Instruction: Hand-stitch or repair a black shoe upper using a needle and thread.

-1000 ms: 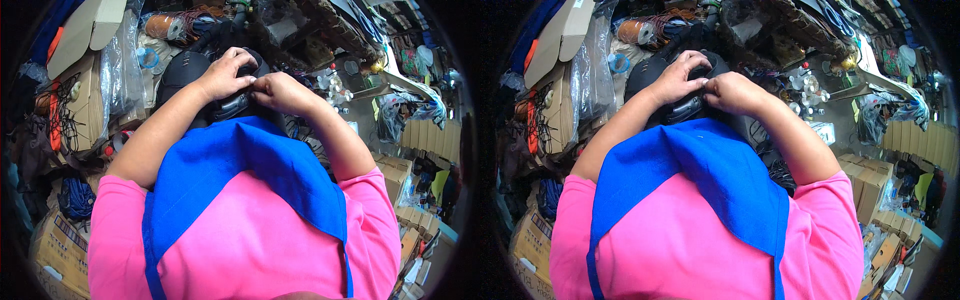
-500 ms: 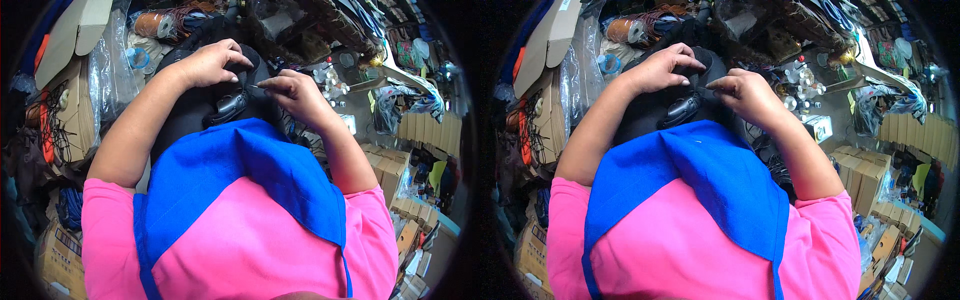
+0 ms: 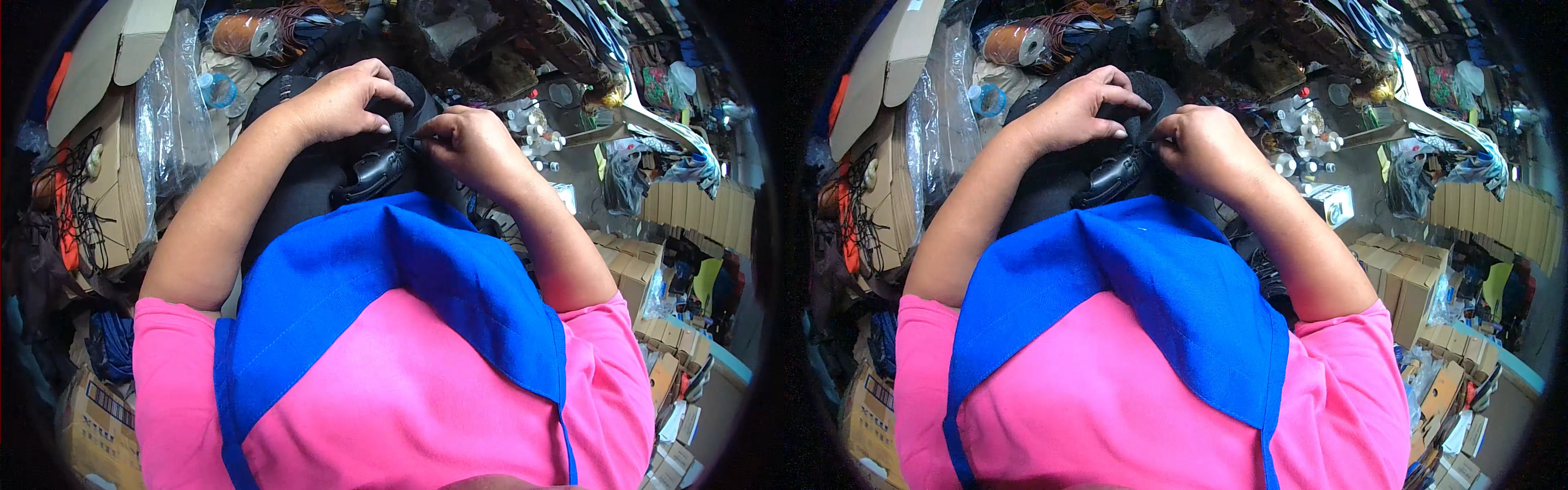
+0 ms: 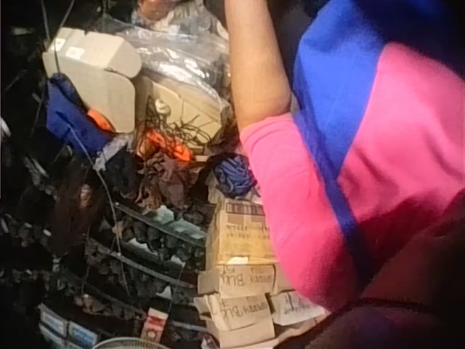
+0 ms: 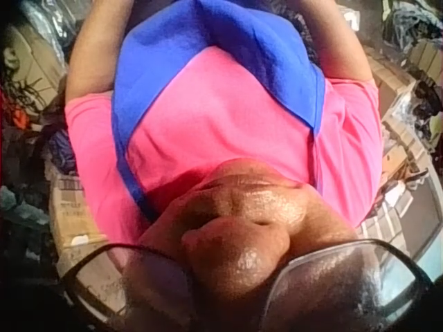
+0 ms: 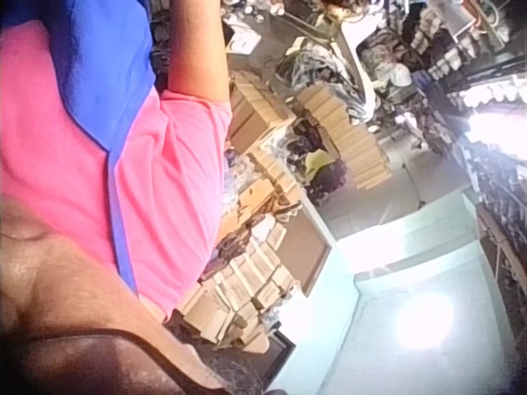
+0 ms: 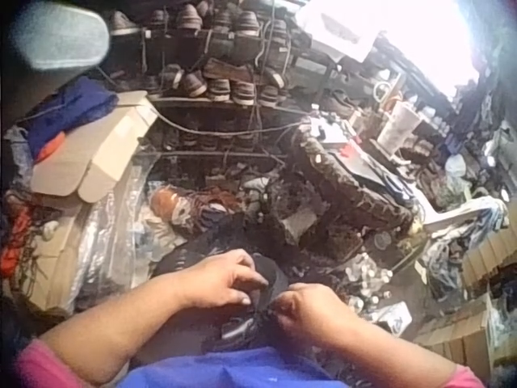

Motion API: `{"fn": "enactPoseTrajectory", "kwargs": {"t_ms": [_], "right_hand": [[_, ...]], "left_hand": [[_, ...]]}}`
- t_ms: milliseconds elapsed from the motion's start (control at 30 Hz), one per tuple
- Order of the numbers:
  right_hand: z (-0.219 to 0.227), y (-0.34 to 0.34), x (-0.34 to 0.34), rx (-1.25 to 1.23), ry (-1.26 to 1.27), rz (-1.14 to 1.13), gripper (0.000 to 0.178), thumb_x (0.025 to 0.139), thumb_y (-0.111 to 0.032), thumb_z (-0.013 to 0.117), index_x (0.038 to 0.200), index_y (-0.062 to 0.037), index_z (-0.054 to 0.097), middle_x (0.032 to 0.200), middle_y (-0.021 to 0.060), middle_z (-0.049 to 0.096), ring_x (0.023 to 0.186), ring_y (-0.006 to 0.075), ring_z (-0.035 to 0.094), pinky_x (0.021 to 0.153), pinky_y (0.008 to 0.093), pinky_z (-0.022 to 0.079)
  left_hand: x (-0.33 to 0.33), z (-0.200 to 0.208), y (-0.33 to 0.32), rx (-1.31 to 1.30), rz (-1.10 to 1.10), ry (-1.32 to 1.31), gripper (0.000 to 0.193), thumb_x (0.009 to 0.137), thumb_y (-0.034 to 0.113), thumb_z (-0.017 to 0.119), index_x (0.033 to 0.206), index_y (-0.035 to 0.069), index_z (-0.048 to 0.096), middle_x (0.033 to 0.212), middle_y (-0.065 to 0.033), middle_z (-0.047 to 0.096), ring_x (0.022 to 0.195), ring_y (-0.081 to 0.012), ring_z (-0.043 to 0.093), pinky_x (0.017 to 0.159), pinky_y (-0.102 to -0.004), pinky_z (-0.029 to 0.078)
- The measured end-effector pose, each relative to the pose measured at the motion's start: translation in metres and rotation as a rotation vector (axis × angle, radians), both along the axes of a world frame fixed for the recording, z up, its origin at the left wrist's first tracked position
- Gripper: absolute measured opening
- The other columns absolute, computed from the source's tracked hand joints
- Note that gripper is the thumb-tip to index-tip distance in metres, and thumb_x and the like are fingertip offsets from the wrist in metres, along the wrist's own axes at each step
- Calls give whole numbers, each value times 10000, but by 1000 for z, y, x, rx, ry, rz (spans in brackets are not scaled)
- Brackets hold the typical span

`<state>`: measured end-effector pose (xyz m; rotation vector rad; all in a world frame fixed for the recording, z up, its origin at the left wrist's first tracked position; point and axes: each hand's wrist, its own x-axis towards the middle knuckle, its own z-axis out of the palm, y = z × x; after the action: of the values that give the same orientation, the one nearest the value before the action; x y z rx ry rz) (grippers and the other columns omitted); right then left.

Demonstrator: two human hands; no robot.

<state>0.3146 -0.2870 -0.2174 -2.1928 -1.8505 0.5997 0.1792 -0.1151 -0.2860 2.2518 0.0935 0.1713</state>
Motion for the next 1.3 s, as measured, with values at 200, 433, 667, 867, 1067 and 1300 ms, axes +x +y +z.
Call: {"fn": "enactPoseTrajectory", "kwargs": {"t_ms": [200,433,667,867,1067,1300], "right_hand": [[-8,-6,1,71,75,-58,188,727,-147,675,902,-83,698,836,141,639,788,324,631,719,394,514],[-9,-15,14,66,91,17,220,715,-121,684,934,-121,712,853,124,626,803,321,628,719,388,516],[-9,-11,12,73,40,36,274,709,-78,692,977,-128,715,878,127,608,834,293,621,735,366,510],[-30,-12,42,-5,538,8,204,803,-76,672,1000,-107,716,875,56,604,838,187,606,750,304,485],[-35,-18,21,109,575,-89,157,775,-104,702,931,-100,719,808,68,623,781,209,620,749,323,499],[-1,-15,9,238,-58,155,116,733,-142,671,836,-94,695,797,116,617,793,313,612,695,412,506]], "left_hand": [[-1,-1,-1,-32,8,1,475,656,63,759,1114,149,668,1090,-85,526,1057,-263,529,952,-344,435],[0,2,-4,-27,6,9,473,650,74,766,1108,147,672,1102,-89,526,1062,-268,529,953,-346,435],[4,0,-4,-28,-9,1,462,651,86,771,1100,142,677,1094,-88,528,1061,-259,530,950,-343,433],[6,5,-10,-28,-13,5,459,644,77,771,1090,139,681,1077,-85,535,1053,-256,533,946,-341,435],[7,8,-13,-9,-12,7,464,629,77,780,1080,133,683,1061,-81,539,1044,-253,537,942,-341,438],[2,14,-12,46,-5,-3,472,635,53,775,1090,135,677,1077,-78,547,1056,-253,537,937,-338,445]]}}
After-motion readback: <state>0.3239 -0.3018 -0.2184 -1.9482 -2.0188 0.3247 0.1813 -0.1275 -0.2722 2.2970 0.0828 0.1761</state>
